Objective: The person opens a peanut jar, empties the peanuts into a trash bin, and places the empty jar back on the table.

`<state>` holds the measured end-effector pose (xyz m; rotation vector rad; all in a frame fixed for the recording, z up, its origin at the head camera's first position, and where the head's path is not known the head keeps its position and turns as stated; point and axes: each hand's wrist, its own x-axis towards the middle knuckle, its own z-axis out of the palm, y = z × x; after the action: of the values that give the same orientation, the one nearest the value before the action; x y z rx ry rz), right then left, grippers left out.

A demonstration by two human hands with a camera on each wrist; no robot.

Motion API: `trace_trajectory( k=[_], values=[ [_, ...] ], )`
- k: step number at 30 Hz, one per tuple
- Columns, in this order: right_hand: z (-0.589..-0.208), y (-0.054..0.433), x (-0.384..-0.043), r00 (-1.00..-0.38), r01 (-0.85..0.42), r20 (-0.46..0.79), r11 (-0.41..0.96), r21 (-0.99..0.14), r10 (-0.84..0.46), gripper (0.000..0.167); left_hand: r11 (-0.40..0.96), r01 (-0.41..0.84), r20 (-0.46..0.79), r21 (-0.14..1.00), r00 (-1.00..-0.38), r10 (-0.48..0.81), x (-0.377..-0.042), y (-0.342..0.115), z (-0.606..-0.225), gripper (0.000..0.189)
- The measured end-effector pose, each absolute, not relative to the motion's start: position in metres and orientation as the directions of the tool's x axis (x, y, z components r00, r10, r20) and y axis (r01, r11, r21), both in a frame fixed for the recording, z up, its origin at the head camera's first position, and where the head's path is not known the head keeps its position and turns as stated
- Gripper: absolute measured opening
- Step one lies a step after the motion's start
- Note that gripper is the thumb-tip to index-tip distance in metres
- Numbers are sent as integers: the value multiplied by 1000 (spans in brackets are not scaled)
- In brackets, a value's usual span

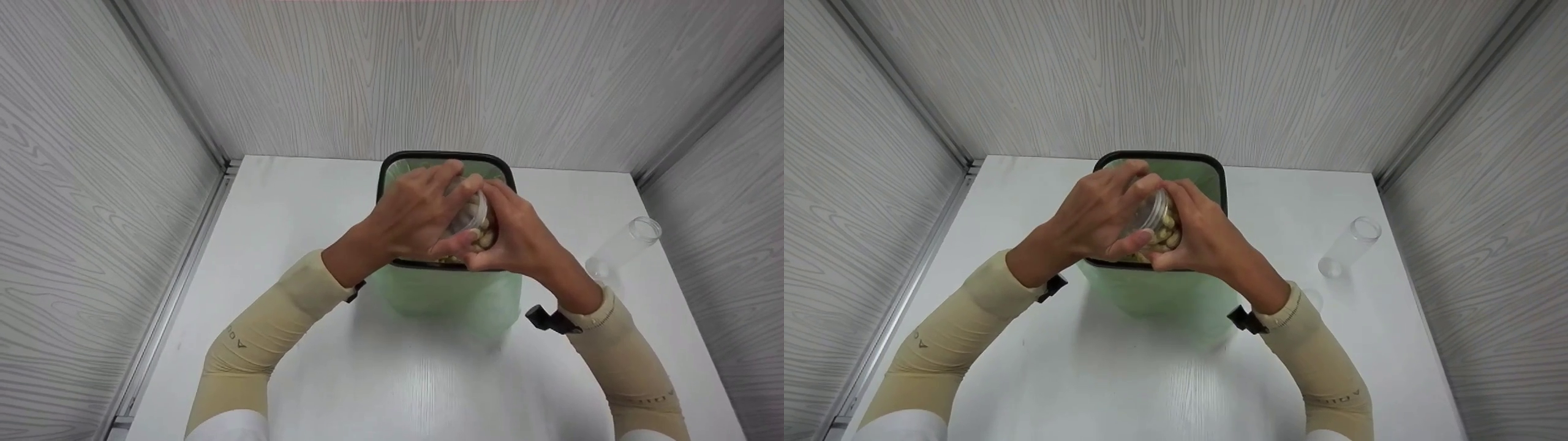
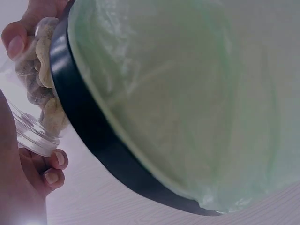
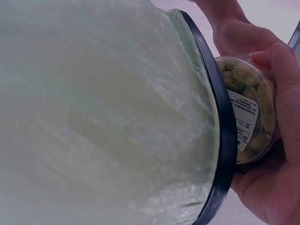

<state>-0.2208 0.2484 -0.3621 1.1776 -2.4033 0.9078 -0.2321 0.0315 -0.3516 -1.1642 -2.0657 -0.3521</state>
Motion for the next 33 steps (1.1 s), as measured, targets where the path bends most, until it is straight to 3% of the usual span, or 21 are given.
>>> trace_trajectory(
  k=[4, 11, 25, 29, 33],
  values=[
    [-361, 247, -219, -617, -787, 530, 473, -396, -582, 72, 568, 819, 706, -80, -355, 613, -230, 33, -351, 72],
    [-358, 247, -214, -643, -763, 542, 508, -399, -541, 77, 589, 804, 747, -76, -346, 568, -227, 39, -350, 69],
    [-355, 244, -206, -652, -753, 560, 526, -395, -512, 78, 630, 775, 779, -40, -371, 506, -218, 42, -346, 51],
    [-356, 241, -204, -652, -751, 569, 531, -393, -501, 79, 654, 756, 770, -31, -399, 498, -215, 42, -346, 49],
    [-359, 234, -205, -622, -752, 616, 587, -299, -483, 73, 697, 716, 753, 22, -471, 459, -214, 43, -348, 48]
  ],
)
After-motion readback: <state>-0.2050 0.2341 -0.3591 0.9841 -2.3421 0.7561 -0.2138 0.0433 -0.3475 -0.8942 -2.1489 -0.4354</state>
